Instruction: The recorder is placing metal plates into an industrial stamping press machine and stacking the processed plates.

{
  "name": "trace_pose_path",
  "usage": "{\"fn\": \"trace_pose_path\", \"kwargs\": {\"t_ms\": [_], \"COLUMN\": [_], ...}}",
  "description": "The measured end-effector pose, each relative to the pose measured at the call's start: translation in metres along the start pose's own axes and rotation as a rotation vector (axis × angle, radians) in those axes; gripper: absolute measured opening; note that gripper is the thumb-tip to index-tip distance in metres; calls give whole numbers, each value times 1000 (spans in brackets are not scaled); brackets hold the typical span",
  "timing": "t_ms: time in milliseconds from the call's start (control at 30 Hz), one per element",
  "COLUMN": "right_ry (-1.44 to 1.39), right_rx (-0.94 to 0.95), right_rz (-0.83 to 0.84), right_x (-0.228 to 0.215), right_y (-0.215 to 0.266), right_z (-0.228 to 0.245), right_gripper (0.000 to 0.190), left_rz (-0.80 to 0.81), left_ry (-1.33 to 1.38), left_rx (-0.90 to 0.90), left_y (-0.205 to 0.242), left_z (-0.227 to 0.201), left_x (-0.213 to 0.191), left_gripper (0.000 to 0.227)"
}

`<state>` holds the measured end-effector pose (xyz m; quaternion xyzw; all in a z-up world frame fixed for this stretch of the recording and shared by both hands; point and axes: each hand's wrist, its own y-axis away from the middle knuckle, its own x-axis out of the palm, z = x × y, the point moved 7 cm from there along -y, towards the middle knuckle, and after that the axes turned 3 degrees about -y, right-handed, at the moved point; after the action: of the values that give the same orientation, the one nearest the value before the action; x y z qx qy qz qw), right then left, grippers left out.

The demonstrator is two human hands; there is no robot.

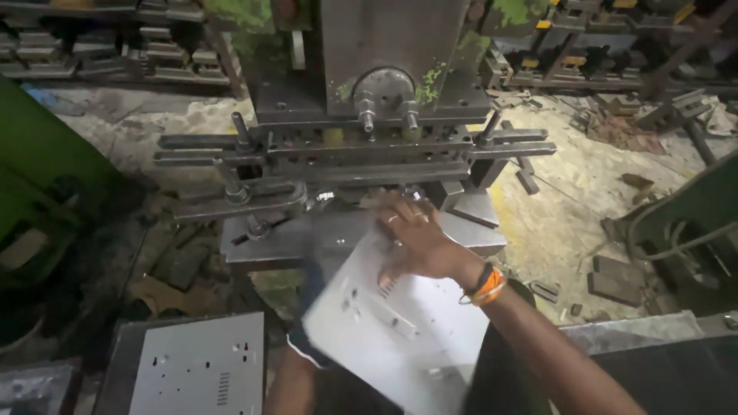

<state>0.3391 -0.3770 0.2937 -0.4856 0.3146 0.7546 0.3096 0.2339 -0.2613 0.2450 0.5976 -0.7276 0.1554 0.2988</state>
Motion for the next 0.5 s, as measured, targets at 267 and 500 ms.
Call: {"fn": "trace_pose_path", "kwargs": {"t_ms": [267, 500], "right_ry": [30, -1262], "right_rx": [201, 331], "right_rz": [-423, -476], "right_x": [-24, 26], "right_y": [59, 35], "right_z": [-59, -141], "right_gripper": [121, 57], "left_rz": [58, -87], "left_ry": [62, 226], "left_rx": [-9, -2], "left_y": [-19, -96], "left_z": [5, 11], "left_x": [-9, -77], "left_gripper": [56, 50]}}
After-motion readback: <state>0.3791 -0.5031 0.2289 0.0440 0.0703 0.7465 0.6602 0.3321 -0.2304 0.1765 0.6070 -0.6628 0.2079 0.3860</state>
